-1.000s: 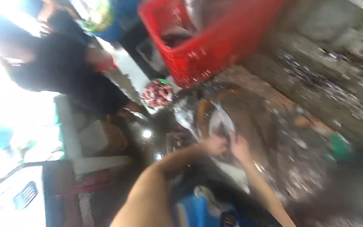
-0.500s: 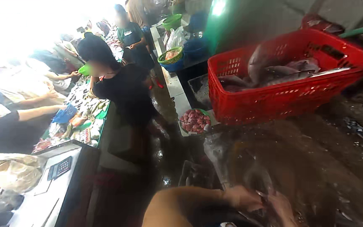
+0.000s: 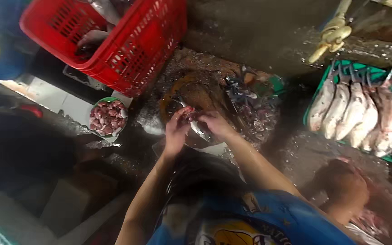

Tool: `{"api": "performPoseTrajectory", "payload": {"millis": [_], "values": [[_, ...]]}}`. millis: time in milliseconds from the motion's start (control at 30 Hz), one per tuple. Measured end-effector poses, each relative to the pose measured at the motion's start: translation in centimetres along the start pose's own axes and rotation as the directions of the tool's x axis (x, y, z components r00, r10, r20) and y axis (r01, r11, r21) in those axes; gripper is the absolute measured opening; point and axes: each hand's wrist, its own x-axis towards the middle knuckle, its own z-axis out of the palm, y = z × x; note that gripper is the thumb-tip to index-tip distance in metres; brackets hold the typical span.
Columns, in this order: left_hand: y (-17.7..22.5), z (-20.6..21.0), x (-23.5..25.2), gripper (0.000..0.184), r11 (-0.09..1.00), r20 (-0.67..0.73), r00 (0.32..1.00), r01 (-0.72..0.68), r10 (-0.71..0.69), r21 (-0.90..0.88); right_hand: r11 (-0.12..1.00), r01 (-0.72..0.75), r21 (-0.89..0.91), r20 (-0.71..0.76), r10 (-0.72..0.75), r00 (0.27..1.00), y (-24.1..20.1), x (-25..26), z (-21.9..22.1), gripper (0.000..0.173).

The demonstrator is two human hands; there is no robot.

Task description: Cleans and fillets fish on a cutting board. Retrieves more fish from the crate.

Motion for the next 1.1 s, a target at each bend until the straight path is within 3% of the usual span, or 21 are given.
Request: {"api": "performPoseTrajectory", "payload": {"millis": [167, 367, 733, 800, 867, 967, 1033, 1100], "values": [[0.6, 1.7, 0.2, 0.062, 0.992, 0.099, 0.995, -0.043, 0.031, 0.118, 0.978, -0.151, 0.147, 0.109, 0.135, 0.985, -1.3, -0.6, -1.1, 0.031], [0.7, 3.5, 0.1, 0.068, 0.983, 0.237, 0.971, -0.068, 0.026, 0.173, 0.968, -0.177, 0.176, 0.124, 0.156, 0.980, -1.0, -0.5, -1.6, 0.029], [0.9, 4.2, -0.9, 0.072, 0.964, 0.307, 0.952, -0.099, 0.019, 0.248, 0.974, -0.214, 0.075, -0.078, 0.219, 0.972, 0.9, -0.6, -0.3, 0.043], [0.2, 4.3, -0.7, 0.069, 0.935, 0.296, 0.954, -0.148, 0.049, 0.322, 0.985, -0.174, 0.006, -0.126, 0.174, 0.977, 0.9, -0.8, 0.0, 0.042], [-0.9, 4.3, -0.3, 0.055, 0.855, 0.252, 0.962, -0.220, 0.110, 0.470, 0.988, -0.093, -0.126, -0.149, 0.074, 0.986, 0.9, -0.9, 0.4, 0.041], [-1.3, 3.4, -0.2, 0.038, 0.722, 0.174, 0.974, -0.224, 0.144, 0.654, 0.905, -0.057, -0.422, -0.068, 0.031, 0.997, 0.7, -1.4, 0.5, 0.039], [-1.8, 1.6, 0.3, 0.042, 0.793, 0.083, 0.991, -0.131, 0.102, 0.595, 0.894, -0.098, -0.436, -0.091, 0.064, 0.994, 0.9, -2.4, -0.6, 0.033], [-1.8, -0.7, 0.8, 0.037, 0.947, -0.073, 0.995, 0.093, -0.074, 0.308, 0.932, -0.024, -0.361, -0.250, -0.072, 0.966, 3.1, -3.3, -4.4, 0.037]]}}
